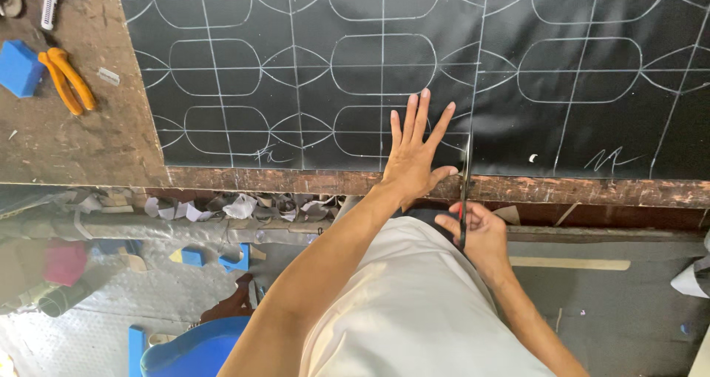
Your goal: The person uses scissors to cut a large black sheet marked with white grid lines into smaller rectangular pieces. After cutting, they place a newspaper sheet on top of one of the cut pieces and press it down.
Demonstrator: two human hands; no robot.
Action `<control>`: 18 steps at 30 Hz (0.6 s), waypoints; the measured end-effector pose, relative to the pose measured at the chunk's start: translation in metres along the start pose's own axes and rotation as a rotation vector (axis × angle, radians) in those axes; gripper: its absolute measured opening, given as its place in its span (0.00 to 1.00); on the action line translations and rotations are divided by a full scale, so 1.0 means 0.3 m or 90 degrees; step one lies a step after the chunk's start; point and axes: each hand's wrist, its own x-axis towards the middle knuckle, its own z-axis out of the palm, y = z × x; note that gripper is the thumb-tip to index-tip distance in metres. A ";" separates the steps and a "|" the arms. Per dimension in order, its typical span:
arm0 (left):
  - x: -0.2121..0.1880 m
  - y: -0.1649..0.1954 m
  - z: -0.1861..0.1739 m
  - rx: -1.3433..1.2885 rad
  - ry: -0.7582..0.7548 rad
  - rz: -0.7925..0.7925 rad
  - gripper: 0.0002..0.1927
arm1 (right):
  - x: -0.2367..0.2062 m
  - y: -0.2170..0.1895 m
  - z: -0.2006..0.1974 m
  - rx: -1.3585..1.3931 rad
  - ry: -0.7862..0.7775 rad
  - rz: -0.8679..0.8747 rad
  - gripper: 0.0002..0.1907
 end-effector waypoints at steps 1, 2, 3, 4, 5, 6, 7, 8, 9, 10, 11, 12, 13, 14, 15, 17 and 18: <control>-0.001 0.000 -0.003 0.004 0.000 0.001 0.62 | 0.017 -0.007 -0.002 0.016 0.006 -0.003 0.16; -0.003 0.002 -0.006 0.006 -0.002 0.003 0.62 | 0.034 -0.015 -0.005 0.001 0.004 -0.005 0.16; 0.000 0.004 -0.010 0.009 -0.002 0.008 0.62 | 0.052 -0.025 -0.007 -0.012 0.003 -0.009 0.16; 0.005 0.008 -0.013 0.007 -0.011 0.001 0.62 | 0.066 -0.035 -0.009 -0.025 0.000 -0.016 0.16; 0.007 0.011 -0.016 0.007 -0.019 -0.007 0.62 | 0.071 -0.043 -0.010 -0.021 0.000 -0.014 0.16; 0.008 0.013 -0.021 0.007 -0.027 -0.015 0.62 | 0.071 -0.050 -0.009 -0.018 -0.001 -0.012 0.16; 0.010 0.015 -0.025 0.008 -0.025 -0.014 0.62 | 0.070 -0.057 -0.009 -0.015 -0.002 -0.008 0.16; 0.013 0.016 -0.027 0.007 -0.024 -0.013 0.62 | 0.069 -0.066 -0.009 -0.002 -0.004 -0.012 0.16; 0.014 0.018 -0.029 0.005 -0.024 -0.012 0.62 | 0.064 -0.074 -0.007 0.012 -0.007 -0.013 0.16; 0.012 0.020 -0.030 0.003 -0.028 -0.014 0.62 | 0.060 -0.084 -0.006 0.025 -0.009 -0.015 0.16; 0.013 0.020 -0.032 0.002 -0.031 -0.015 0.62 | 0.062 -0.096 -0.003 0.009 0.002 -0.004 0.16; 0.016 0.017 -0.033 0.002 -0.032 -0.016 0.62 | 0.071 -0.112 0.000 -0.007 0.011 0.005 0.16; 0.016 0.015 -0.033 -0.001 -0.033 -0.014 0.61 | 0.080 -0.128 0.004 -0.023 0.019 0.014 0.16; 0.016 0.013 -0.034 -0.005 -0.034 -0.011 0.60 | 0.094 -0.146 0.009 -0.016 0.015 0.005 0.15; 0.016 0.013 -0.032 -0.011 -0.038 -0.006 0.59 | 0.108 -0.165 0.008 -0.010 0.014 -0.002 0.14; 0.017 0.016 -0.028 -0.001 -0.033 -0.006 0.58 | 0.128 -0.200 0.006 0.006 0.016 -0.008 0.13; 0.019 0.015 -0.028 0.006 -0.028 -0.007 0.57 | 0.135 -0.214 0.006 0.015 0.014 -0.009 0.13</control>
